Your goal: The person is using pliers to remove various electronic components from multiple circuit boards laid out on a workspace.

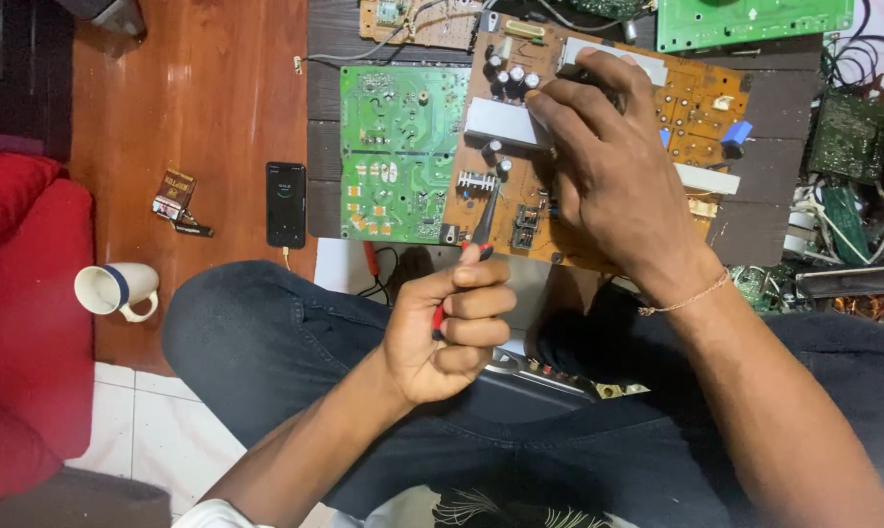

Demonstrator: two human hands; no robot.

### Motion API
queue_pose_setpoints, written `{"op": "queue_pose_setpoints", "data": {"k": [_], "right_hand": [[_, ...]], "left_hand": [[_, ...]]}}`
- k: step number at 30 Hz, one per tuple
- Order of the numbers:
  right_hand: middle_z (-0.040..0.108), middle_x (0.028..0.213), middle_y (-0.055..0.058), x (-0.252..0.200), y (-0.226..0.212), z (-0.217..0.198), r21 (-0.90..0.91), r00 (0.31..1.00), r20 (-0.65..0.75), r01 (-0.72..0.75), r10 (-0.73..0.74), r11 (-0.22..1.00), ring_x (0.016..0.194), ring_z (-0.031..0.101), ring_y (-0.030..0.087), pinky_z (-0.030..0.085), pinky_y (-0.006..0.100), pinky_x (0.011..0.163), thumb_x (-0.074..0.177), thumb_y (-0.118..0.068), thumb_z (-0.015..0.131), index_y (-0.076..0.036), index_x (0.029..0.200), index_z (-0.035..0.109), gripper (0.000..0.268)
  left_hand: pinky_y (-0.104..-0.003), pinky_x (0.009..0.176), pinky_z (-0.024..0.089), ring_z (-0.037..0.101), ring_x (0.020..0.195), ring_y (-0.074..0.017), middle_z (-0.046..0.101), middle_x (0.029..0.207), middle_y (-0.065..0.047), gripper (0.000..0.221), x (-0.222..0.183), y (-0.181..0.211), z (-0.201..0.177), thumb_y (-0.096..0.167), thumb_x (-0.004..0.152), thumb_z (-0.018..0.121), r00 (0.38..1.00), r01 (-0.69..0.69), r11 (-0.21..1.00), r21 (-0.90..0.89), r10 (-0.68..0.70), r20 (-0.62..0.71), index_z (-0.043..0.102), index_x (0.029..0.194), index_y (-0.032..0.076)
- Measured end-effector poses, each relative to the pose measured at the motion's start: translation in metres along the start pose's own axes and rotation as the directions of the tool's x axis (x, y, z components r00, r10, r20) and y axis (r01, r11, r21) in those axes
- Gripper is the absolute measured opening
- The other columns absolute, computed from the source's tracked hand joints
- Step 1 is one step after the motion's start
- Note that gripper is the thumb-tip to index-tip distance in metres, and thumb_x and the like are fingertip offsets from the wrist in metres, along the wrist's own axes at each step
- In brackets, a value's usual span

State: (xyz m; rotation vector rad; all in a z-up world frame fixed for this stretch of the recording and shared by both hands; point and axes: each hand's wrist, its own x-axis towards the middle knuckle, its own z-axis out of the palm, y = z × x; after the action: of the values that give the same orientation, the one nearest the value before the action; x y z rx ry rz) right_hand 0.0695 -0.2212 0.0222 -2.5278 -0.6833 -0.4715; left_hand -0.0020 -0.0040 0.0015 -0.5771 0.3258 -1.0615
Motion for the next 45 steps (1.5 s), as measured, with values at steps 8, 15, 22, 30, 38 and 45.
{"op": "queue_pose_setpoints", "data": {"k": [8,15,22,30,38,45], "right_hand": [[0.066,0.129,0.015,0.004,-0.002,-0.002,0.002,1.000,-0.015,-0.001,0.001,1.000,0.135,0.043,0.038,0.044,0.050,0.116,0.088,0.013,0.063,0.004,0.128,0.067,0.042],[0.065,0.130,0.016,0.002,-0.001,-0.001,0.019,1.000,-0.014,0.005,-0.005,1.000,0.135,0.043,0.039,0.043,0.052,0.116,0.087,0.013,0.064,0.004,0.128,0.066,0.042],[0.065,0.129,0.015,0.002,-0.004,-0.002,0.006,1.000,-0.023,0.000,0.000,1.000,0.135,0.043,0.038,0.044,0.051,0.115,0.093,0.010,0.064,0.004,0.127,0.067,0.035],[0.065,0.130,0.015,0.002,-0.003,-0.002,-0.006,1.000,-0.023,0.009,-0.009,1.000,0.136,0.042,0.038,0.045,0.050,0.115,0.085,0.014,0.065,0.004,0.128,0.067,0.045],[0.065,0.131,0.014,-0.001,-0.002,-0.001,-0.010,1.000,-0.023,0.006,-0.006,1.000,0.136,0.042,0.038,0.047,0.050,0.114,0.086,0.011,0.068,0.003,0.130,0.067,0.045],[0.064,0.132,0.014,0.000,-0.004,-0.003,-0.012,1.000,-0.029,0.005,-0.005,1.000,0.136,0.041,0.037,0.047,0.049,0.113,0.088,0.009,0.068,0.003,0.131,0.066,0.044]], "left_hand": [[-0.017,0.044,0.027,0.039,0.062,-0.0056,0.045,0.075,0.003,0.032,0.000,0.002,-0.002,0.036,0.114,0.043,0.997,-0.007,0.977,0.213,0.024,-0.080,0.058,0.100,0.011],[-0.038,0.064,0.063,0.069,0.087,-0.0225,0.068,0.099,-0.015,0.049,-0.002,-0.002,0.007,0.037,0.103,0.058,0.774,0.022,0.613,0.790,0.490,-0.401,0.066,0.119,-0.008],[-0.031,0.055,0.059,0.073,0.065,-0.0270,0.070,0.086,-0.021,0.042,0.001,-0.016,0.019,0.015,0.089,0.072,0.564,0.156,0.183,0.971,0.790,-0.240,0.052,0.118,-0.008],[-0.027,0.044,0.053,0.062,0.049,-0.0108,0.065,0.063,0.000,0.048,0.006,-0.030,0.029,0.019,0.078,0.086,0.472,0.665,-0.461,0.588,0.869,0.148,0.051,0.107,0.004],[-0.043,0.051,0.054,0.067,0.061,-0.0309,0.066,0.082,-0.017,0.028,0.010,-0.041,0.037,0.020,0.087,0.067,0.609,0.717,-0.693,0.075,0.675,0.417,0.063,0.100,-0.004],[-0.040,0.043,0.050,0.057,0.054,-0.0287,0.058,0.074,-0.015,0.017,0.022,-0.048,0.023,0.014,0.091,0.059,0.596,0.745,-0.662,-0.080,0.606,0.527,0.057,0.089,-0.002]]}}
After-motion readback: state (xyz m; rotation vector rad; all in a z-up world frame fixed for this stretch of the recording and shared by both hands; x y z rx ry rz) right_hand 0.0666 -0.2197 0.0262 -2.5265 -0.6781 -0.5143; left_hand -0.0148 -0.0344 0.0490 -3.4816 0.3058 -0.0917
